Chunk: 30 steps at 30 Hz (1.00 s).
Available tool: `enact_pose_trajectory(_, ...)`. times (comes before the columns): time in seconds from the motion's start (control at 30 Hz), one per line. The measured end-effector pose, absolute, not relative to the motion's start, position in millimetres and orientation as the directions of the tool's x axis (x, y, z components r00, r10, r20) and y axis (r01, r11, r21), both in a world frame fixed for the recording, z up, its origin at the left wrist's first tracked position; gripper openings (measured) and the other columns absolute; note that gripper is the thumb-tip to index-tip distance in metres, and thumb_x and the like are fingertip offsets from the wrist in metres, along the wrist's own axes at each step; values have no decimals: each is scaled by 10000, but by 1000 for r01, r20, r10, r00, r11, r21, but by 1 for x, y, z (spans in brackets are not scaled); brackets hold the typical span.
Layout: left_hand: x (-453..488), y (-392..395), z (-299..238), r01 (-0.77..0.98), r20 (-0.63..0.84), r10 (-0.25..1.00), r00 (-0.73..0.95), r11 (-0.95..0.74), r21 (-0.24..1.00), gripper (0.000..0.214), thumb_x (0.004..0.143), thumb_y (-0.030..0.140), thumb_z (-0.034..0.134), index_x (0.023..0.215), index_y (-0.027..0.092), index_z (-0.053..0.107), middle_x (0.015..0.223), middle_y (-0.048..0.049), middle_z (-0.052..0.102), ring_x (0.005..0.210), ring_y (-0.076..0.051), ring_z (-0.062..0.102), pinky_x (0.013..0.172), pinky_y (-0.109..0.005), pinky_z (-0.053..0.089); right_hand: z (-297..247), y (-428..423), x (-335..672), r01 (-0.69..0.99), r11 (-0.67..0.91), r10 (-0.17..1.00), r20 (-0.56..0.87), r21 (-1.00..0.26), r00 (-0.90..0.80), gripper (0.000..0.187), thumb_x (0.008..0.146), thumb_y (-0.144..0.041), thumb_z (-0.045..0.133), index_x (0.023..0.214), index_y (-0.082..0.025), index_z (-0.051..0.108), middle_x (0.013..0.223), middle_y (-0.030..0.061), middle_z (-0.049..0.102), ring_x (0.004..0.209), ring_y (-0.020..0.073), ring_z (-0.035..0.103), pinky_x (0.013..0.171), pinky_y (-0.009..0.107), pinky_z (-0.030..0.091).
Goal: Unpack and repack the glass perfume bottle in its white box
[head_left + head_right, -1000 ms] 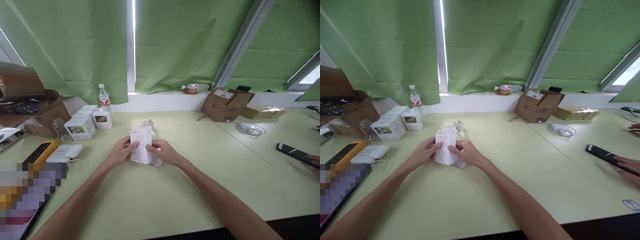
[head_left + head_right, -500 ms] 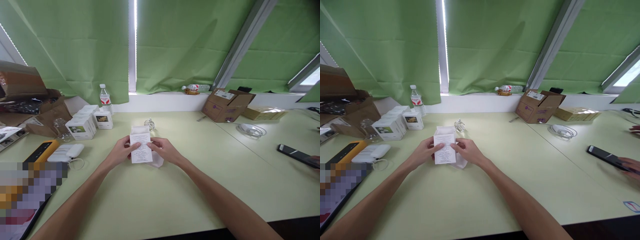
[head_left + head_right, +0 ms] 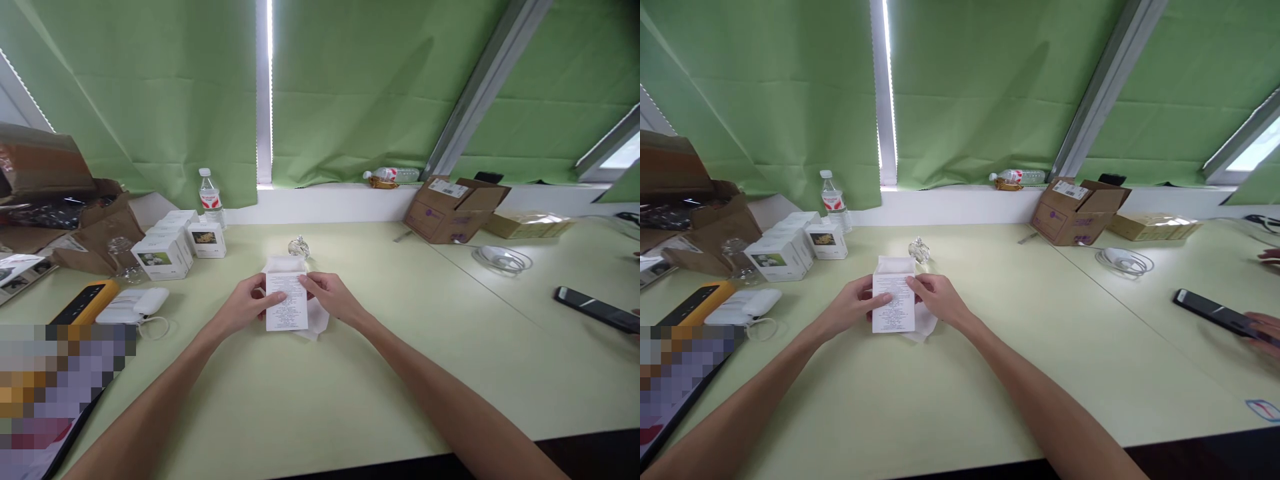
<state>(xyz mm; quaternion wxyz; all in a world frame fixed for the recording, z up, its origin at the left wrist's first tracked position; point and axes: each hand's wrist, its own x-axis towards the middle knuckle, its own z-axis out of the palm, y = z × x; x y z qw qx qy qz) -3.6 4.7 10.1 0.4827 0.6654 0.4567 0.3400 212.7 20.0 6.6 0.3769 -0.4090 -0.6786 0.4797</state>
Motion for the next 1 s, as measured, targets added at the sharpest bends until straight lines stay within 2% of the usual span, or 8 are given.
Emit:
enact_pose_trajectory(0.2,-5,5,9,252,39,913,407,-154,955,410,820,488,587,1086,177,598,927,-70,648,696,-161,606,559,-271,487,6,24,215,247,186,947,107,-951,-303,485,864,-581,477,828,-140,675,880,77,694,819,188,636,728,292,502)
enact_pose_trajectory(0.33,-6,4,11,238,47,905,424,-161,958,409,831,478,574,1103,174,600,883,-65,639,674,-157,595,541,-266,477,6,24,215,210,167,944,95,-963,-317,517,857,-606,471,767,-135,665,830,80,688,802,194,641,714,293,504)
enact_pose_trajectory(0.6,-13,7,11,205,68,914,400,-162,965,379,834,461,580,1084,178,619,878,-66,652,671,-162,592,562,-277,480,2,27,217,164,102,954,50,-981,-296,567,890,-614,406,862,-131,701,845,104,716,749,182,663,762,326,528)
enact_pose_trajectory(0.77,-27,14,14,126,115,949,292,-157,980,419,834,453,580,1135,163,605,940,-89,664,742,-193,615,592,-288,499,-3,31,220,251,48,958,-27,-967,-287,492,904,-549,437,946,-131,694,833,107,730,767,185,679,760,317,532)
enact_pose_trajectory(0.9,-41,24,12,36,165,975,146,-172,984,453,811,447,603,1185,191,595,1027,-83,655,771,-187,615,597,-270,502,-3,29,221,398,106,941,-38,-911,-337,356,883,-457,510,913,-157,700,854,76,733,771,175,673,737,293,513)
enact_pose_trajectory(1.0,-54,35,7,-21,137,990,23,-137,990,458,784,480,616,1134,185,627,981,-78,672,772,-187,624,575,-242,490,-2,27,222,445,144,927,-37,-884,-374,325,884,-426,497,898,-173,700,870,58,732,769,165,666,715,276,495)
